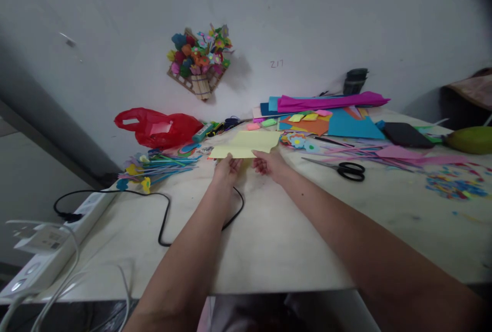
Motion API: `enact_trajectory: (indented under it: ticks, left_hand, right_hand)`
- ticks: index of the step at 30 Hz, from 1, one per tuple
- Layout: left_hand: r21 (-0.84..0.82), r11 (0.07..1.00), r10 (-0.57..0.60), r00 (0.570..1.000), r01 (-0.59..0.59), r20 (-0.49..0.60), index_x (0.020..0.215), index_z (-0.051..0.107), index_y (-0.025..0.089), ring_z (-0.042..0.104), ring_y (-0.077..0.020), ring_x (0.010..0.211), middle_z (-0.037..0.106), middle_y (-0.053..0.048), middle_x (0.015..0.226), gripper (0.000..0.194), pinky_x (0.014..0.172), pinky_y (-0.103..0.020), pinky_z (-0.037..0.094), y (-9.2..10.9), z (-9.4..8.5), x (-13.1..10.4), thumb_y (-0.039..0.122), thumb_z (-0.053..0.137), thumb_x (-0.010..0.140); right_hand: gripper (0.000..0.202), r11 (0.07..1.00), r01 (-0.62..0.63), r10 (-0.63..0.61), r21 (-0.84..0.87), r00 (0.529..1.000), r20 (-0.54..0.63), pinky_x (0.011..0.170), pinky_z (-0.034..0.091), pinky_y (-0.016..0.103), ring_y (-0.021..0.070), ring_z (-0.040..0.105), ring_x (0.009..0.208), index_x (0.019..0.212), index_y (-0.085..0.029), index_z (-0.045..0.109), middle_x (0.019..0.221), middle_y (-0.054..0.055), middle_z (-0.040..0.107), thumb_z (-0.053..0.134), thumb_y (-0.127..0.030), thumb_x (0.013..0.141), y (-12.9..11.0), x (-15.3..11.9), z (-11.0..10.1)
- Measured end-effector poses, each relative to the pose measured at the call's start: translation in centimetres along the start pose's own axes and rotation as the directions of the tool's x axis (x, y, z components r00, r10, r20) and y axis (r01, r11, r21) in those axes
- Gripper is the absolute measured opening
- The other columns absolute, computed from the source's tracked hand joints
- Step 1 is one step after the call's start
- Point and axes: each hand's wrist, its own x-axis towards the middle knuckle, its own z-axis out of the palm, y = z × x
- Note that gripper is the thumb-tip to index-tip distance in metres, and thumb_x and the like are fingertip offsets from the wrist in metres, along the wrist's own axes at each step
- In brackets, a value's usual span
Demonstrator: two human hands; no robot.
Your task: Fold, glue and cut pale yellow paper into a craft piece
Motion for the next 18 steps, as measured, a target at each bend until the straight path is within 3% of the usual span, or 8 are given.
enact_trajectory:
  ticks: [4,9,18]
  left_hand:
    - [-0.056,0.998,0.011,0.999,-0.013,-0.037,0.083,0.055,0.016,0.063,-0.0108,0.058,0.063,-0.002,0.065,0.013,0.059,-0.021,0.054,-0.5,0.4,-0.3,0.01,0.043,0.086]
    - [-0.03,0.999,0.01,1.0,-0.011,-0.027,0.078,0.054,0.016,0.063,-0.0124,0.056,0.063,-0.003,0.065,0.013,0.057,-0.023,0.053,-0.5,0.5,-0.4,0.013,0.044,0.086]
    - [-0.01,0.993,0.116,0.989,-0.118,-0.086,0.083,0.052,0.015,0.062,-0.0124,0.056,0.063,-0.003,0.066,0.015,0.062,-0.027,0.053,0.9,-0.2,0.4,0.015,0.038,0.088]
  right_hand:
    - [0.024,0.991,0.135,-0.135,-0.009,0.981,-0.143,0.03,0.032,0.017,0.0079,0.049,0.034,0.06,-0.013,0.053,0.044,0.001,0.057,0.06,-0.031,0.074,0.8,-0.3,1.3]
    - [0.021,0.991,0.123,-0.13,-0.042,0.962,-0.239,0.03,0.032,0.018,0.0078,0.046,0.032,0.056,-0.015,0.052,0.042,0.001,0.056,0.058,-0.024,0.073,1.2,0.1,1.2]
    - [0.019,0.993,0.104,-0.116,-0.06,0.958,-0.262,0.03,0.03,0.017,0.0075,0.047,0.03,0.056,-0.013,0.052,0.04,0.001,0.056,0.058,-0.02,0.073,0.8,-0.2,1.3]
